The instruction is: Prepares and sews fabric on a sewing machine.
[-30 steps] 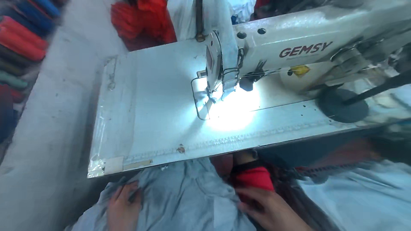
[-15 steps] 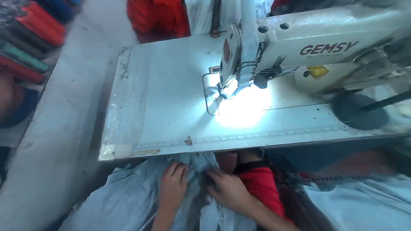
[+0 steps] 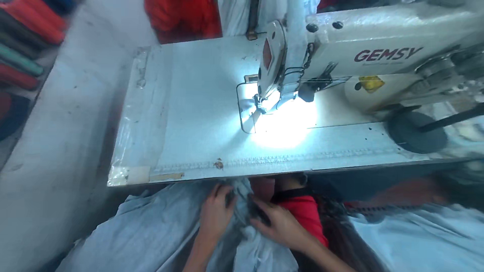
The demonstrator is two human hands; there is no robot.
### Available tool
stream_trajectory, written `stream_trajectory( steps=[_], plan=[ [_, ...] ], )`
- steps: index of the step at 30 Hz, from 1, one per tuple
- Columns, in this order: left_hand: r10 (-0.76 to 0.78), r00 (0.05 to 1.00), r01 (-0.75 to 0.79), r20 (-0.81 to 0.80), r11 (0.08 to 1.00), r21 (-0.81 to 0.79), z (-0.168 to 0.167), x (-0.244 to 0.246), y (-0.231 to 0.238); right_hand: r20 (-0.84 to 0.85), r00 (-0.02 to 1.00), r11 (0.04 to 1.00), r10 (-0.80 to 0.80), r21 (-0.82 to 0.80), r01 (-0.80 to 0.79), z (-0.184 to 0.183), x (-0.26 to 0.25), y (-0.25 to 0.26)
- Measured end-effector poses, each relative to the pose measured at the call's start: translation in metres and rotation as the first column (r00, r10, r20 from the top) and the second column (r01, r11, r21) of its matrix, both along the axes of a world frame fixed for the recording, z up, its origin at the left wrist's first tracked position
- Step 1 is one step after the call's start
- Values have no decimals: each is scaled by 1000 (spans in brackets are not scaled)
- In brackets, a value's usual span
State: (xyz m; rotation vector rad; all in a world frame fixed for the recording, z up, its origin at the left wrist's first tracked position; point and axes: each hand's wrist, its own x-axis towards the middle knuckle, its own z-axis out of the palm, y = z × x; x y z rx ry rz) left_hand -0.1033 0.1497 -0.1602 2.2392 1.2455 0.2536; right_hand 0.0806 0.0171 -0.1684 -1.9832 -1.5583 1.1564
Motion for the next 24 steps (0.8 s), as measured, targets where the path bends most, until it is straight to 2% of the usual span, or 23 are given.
stream_trajectory(
  steps=[5,8,10,13,18,24],
  plan=[
    [30,999,-27,-30,993,115,-18,25,10,50,999,1000,19,20,-20,1,-1,2],
    [22,998,-13,-63,991,132,-21,31,14,43,998,997,-35,69,32,-2,3,-1],
    [13,1000,-15,18,992,127,-24,28,16,30,990,981,-140,140,134,-4,6,1],
    [-26,991,11,134,994,112,-23,21,20,114,959,954,-258,186,234,-2,10,14],
    [-16,987,-3,161,993,119,-20,18,21,149,949,916,-278,338,215,-11,5,41],
    [6,988,-14,152,998,57,-15,15,18,200,946,909,-256,384,165,-15,-4,54]
  ],
)
